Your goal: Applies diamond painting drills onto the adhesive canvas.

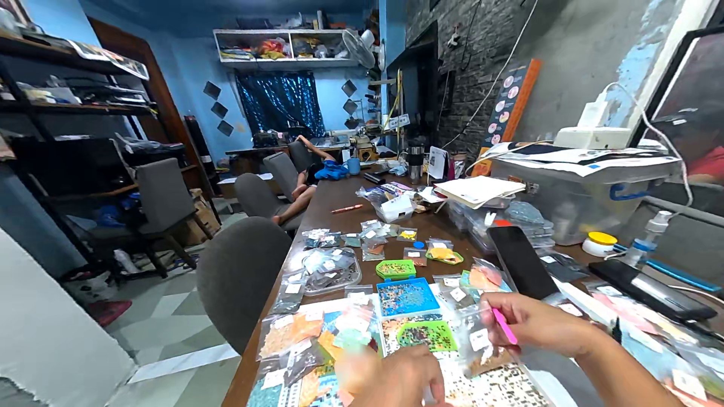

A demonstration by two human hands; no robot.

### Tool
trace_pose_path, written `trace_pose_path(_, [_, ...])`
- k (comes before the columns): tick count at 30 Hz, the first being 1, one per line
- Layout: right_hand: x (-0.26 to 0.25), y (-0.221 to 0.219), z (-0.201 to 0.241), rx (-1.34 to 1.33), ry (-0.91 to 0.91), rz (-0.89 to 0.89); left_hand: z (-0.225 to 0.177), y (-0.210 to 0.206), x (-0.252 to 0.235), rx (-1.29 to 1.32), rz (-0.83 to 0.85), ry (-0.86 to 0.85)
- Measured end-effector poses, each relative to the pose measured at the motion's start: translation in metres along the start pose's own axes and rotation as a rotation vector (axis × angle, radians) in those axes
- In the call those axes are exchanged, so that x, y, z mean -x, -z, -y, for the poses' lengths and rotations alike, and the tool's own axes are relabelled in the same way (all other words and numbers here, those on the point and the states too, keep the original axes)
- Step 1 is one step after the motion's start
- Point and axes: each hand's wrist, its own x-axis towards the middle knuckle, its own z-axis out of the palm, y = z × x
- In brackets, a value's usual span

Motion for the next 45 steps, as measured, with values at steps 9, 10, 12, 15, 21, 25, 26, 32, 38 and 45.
trace_pose_path(9, [0.000,-0.030,0.020,-0.113,0.113,-0.035,-0.020,-0.014,-0.027,0.909,-0.222,0.353])
trace_pose_path(10, [0.000,-0.030,0.019,-0.121,0.113,-0.018,-0.022,-0.016,-0.028,0.938,-0.219,0.384])
trace_pose_path(12, [0.000,-0.028,0.018,-0.134,0.122,0.019,-0.022,-0.018,-0.028,0.957,-0.244,0.448])
trace_pose_path(15, [0.002,-0.021,0.015,-0.137,0.182,0.010,-0.019,-0.016,-0.020,0.943,-0.302,0.486])
trace_pose_path(21, [0.006,-0.005,0.009,-0.204,0.229,-0.280,0.008,-0.002,0.017,0.673,-0.348,0.302])
trace_pose_path(25, [0.000,0.001,0.003,-0.216,0.151,-0.479,0.020,0.015,0.030,0.442,-0.389,0.214])
trace_pose_path(26, [-0.002,0.001,0.004,-0.196,0.120,-0.533,0.020,0.017,0.029,0.448,-0.405,0.214])
trace_pose_path(32, [0.018,-0.034,0.022,0.077,0.095,-0.570,0.028,0.008,0.025,0.545,-0.333,0.236])
trace_pose_path(38, [0.032,-0.067,-0.027,0.182,0.477,-0.632,0.018,0.007,0.026,0.604,-0.286,0.182])
trace_pose_path(45, [0.029,-0.066,-0.040,0.103,0.502,-0.675,0.017,0.011,0.026,0.585,-0.303,0.215])
